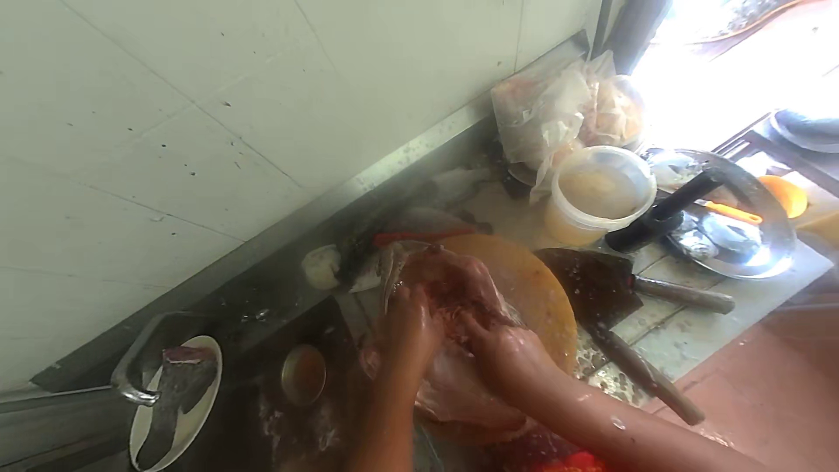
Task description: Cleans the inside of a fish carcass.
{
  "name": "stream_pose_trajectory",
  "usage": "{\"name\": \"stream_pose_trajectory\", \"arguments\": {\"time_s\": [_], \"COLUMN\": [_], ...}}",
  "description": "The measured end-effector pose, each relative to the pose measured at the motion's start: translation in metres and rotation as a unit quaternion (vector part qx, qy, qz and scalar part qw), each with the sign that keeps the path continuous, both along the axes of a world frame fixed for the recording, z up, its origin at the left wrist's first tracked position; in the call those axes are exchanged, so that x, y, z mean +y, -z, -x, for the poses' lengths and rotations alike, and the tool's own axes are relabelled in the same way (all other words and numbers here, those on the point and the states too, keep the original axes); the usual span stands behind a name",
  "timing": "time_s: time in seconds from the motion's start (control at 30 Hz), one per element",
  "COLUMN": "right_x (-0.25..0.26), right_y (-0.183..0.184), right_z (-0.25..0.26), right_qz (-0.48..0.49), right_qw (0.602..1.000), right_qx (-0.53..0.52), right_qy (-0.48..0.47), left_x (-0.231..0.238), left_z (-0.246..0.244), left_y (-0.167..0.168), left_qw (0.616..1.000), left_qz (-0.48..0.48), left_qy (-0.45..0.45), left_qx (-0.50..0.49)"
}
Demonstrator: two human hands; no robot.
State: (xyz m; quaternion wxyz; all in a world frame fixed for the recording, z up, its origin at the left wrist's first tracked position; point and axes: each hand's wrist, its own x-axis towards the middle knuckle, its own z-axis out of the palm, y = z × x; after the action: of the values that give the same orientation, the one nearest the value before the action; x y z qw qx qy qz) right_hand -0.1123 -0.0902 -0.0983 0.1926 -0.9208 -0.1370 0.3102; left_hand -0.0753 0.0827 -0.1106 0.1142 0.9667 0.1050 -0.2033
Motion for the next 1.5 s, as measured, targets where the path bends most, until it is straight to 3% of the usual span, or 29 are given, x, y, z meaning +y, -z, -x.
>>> {"name": "stream_pose_trajectory", "arguments": {"time_s": [0.2, 0.33, 0.53, 0.67, 0.87, 1.0, 1.13, 1.27, 1.4, 1.5], "right_x": [-0.01, 0.007, -0.013, 0.008, -0.002, 0.008, -0.018, -0.027, -0.057, -0.06], "right_y": [0.003, -0.005, -0.001, 0.009, 0.01, 0.009, 0.012, 0.005, 0.016, 0.006], "right_z": [-0.005, 0.003, -0.006, -0.009, -0.008, -0.007, -0.007, 0.021, 0.013, 0.031], "right_qz": [0.064, 0.016, 0.074, 0.001, 0.059, 0.03, 0.056, -0.003, 0.087, 0.079], "right_qw": [0.998, 1.0, 0.997, 1.0, 0.997, 0.999, 0.997, 1.0, 0.995, 0.993], "right_qx": [0.008, 0.001, -0.023, -0.011, -0.028, 0.01, -0.026, -0.022, -0.051, -0.084], "right_qy": [0.006, -0.015, 0.026, -0.009, 0.049, 0.005, 0.043, -0.02, 0.002, -0.013], "left_x": [-0.001, -0.003, -0.002, -0.001, -0.006, -0.004, -0.008, -0.012, -0.007, -0.02], "left_z": [0.002, 0.005, 0.005, 0.006, 0.006, 0.007, 0.009, 0.013, 0.015, 0.022], "left_y": [0.0, 0.002, 0.003, 0.002, 0.0, 0.002, -0.002, -0.004, 0.002, 0.002], "left_qw": [1.0, 1.0, 0.999, 0.999, 0.999, 0.999, 0.998, 0.999, 0.998, 0.996], "left_qz": [0.0, -0.003, 0.004, 0.003, -0.007, -0.007, 0.009, 0.002, 0.003, -0.011], "left_qy": [0.009, 0.012, 0.024, 0.027, 0.031, 0.041, 0.054, 0.035, 0.058, 0.082], "left_qx": [-0.013, -0.012, -0.041, -0.032, -0.036, -0.035, -0.035, -0.008, -0.036, -0.016]}}
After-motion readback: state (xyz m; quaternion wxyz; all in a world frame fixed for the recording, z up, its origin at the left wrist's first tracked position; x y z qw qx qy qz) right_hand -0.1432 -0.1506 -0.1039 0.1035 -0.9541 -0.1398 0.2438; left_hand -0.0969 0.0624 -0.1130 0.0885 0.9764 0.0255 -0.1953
